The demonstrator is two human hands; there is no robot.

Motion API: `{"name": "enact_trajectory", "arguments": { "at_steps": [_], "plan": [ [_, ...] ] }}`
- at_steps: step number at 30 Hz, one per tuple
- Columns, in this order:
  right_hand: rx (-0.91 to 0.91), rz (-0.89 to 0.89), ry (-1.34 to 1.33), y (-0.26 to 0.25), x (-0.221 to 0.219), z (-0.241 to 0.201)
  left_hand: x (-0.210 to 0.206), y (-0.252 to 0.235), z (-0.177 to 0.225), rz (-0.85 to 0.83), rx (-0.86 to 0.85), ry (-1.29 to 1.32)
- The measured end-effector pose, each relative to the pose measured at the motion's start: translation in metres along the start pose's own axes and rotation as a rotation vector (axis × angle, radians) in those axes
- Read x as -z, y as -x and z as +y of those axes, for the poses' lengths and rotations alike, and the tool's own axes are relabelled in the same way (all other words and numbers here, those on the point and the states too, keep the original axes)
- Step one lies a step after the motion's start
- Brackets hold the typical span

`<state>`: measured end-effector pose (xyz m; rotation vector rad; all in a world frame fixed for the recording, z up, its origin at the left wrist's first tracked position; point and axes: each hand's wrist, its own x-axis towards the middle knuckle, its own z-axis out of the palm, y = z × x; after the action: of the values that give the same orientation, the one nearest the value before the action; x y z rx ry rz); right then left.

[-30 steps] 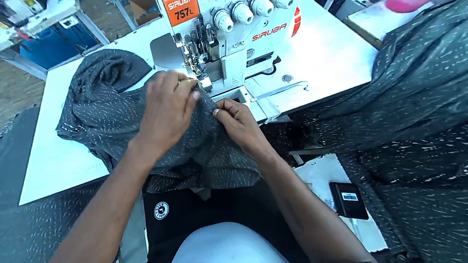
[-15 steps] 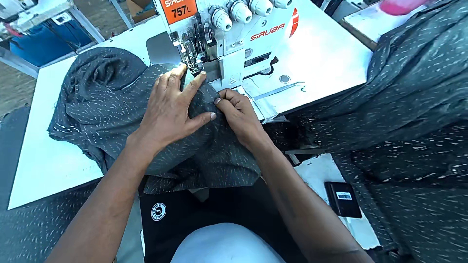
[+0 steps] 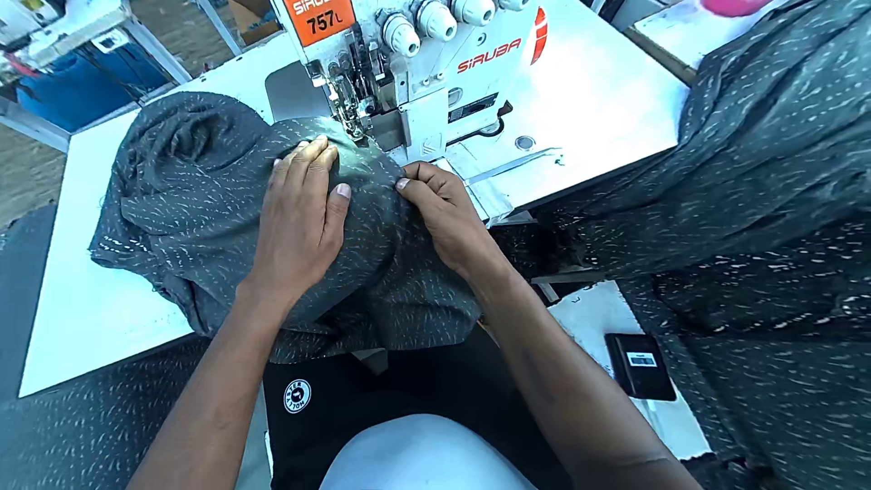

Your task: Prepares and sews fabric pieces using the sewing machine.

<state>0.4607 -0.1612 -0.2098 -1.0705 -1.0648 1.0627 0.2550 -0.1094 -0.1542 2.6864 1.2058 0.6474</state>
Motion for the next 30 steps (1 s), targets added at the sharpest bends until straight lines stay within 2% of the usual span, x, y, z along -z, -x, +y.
{"name": "enact_trajectory", "arguments": {
  "at_steps": [6,13,15,17,18,20,22,24,26,28,30],
  "plan": [
    [0.012,0.034,0.003,0.008,-0.011,0.001,0.007,-0.022,-0.024,-0.151,-0.083,0.036],
    [0.066,0.064,0.153,0.006,-0.029,0.000,0.013,-0.091,-0.079,-0.321,-0.189,0.013],
    [0.053,0.077,0.177,0.008,-0.034,-0.001,0.015,-0.106,-0.086,-0.282,-0.217,0.002],
    [0.065,0.038,0.267,0.021,-0.032,-0.003,0.021,-0.093,-0.081,-0.085,-0.202,-0.047],
    [0.073,-0.026,0.325,0.034,-0.026,-0.004,0.029,-0.070,-0.074,0.024,-0.132,-0.083],
    [0.065,-0.223,0.333,0.062,-0.007,0.002,0.049,0.001,-0.063,0.135,0.171,-0.171],
    [-0.014,-0.426,0.268,0.075,0.014,0.014,0.053,0.072,-0.083,0.082,0.490,-0.237],
    [-0.064,-0.456,0.421,0.075,0.023,0.027,0.043,0.114,-0.113,-0.008,0.696,-0.202],
    [-0.059,-0.458,0.523,0.071,0.022,0.033,0.042,0.122,-0.135,0.032,0.718,-0.127],
    [-0.045,-0.540,0.265,0.079,0.014,0.023,0.062,0.111,-0.143,0.147,0.780,0.120],
    [-0.073,-0.565,-0.086,0.096,0.003,0.012,0.101,0.090,-0.139,0.391,0.807,0.335]
  ]
}}
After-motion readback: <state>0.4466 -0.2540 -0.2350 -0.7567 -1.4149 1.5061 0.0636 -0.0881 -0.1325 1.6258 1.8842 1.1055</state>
